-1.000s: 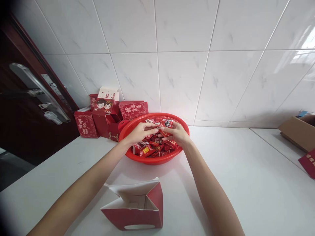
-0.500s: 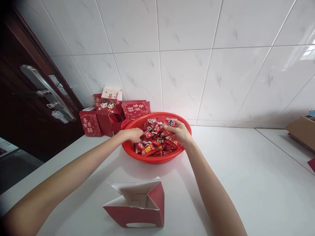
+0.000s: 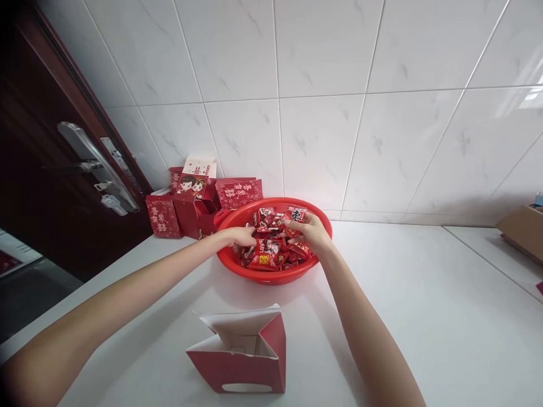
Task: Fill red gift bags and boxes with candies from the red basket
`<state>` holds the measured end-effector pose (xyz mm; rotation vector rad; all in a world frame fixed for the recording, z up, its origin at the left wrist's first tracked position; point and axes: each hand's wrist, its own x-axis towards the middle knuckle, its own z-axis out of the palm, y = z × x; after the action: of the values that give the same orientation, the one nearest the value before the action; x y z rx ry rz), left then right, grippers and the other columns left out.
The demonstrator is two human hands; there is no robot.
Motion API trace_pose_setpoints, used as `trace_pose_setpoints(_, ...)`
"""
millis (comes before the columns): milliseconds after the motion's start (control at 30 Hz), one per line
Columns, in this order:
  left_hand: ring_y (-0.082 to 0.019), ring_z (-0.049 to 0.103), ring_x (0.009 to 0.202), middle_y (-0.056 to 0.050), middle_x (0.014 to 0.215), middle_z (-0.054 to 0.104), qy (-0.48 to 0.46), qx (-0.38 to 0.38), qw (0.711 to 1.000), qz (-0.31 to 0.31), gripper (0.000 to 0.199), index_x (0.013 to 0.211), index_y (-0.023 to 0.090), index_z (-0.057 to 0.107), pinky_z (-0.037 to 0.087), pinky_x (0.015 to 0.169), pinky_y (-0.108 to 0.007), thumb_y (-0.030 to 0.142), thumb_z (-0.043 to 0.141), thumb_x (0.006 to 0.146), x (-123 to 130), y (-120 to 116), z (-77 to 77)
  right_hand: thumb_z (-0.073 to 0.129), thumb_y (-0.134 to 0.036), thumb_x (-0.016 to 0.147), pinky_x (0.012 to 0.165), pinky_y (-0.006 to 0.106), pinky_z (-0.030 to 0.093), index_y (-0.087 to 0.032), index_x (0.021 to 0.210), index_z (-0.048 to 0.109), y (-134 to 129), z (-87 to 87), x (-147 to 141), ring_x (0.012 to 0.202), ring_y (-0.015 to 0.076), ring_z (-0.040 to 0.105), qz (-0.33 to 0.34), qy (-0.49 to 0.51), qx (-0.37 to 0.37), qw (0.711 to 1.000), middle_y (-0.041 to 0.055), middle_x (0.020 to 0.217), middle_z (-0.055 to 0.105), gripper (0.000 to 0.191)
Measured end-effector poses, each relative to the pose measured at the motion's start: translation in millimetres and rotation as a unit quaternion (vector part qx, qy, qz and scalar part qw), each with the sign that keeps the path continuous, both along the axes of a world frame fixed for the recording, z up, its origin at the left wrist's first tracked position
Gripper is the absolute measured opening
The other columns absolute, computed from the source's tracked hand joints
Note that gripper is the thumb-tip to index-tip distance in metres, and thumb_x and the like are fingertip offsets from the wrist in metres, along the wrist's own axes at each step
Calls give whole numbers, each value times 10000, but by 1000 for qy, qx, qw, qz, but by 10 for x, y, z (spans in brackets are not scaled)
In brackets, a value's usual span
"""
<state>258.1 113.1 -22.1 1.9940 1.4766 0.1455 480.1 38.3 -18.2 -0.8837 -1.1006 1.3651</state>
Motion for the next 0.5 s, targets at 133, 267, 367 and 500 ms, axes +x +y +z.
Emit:
trace_pose_setpoints(133,-255,725,779,-76,843,773,-34,10,999,39,367,896,152,729,549,615,-263,73,661,544,41,-108,-3,901,-304,632,454,223,549,-166,854,706,-17,24,-14,670,191,736,12,-12,7,1000,65,880,761,326)
trace_pose_setpoints(267,-252,717,919,-78,889,767,-91,45,993,61,301,828,135,717,559,719,-261,19,630,564,97,-161,89,911,-281,613,445,231,546,-180,866,703,-38,53,-47,659,198,731,-5,-3,1,1000,50,830,757,343)
trace_pose_setpoints(367,-201,718,834,-57,848,761,-178,31,983,39,307,875,138,732,562,731,-265,20,615,617,236,-195,228,914,-288,616,446,232,548,-177,888,714,-46,59,-65,648,191,723,-3,-5,1,1000,54,848,761,356)
trace_pose_setpoints(500,-211,726,794,-29,793,758,-273,-49,958,-71,317,885,167,749,562,706,-283,66,608,619,415,-214,455,910,-315,632,452,232,543,-172,897,730,-50,60,-64,655,187,716,5,-5,11,1000,63,851,760,351)
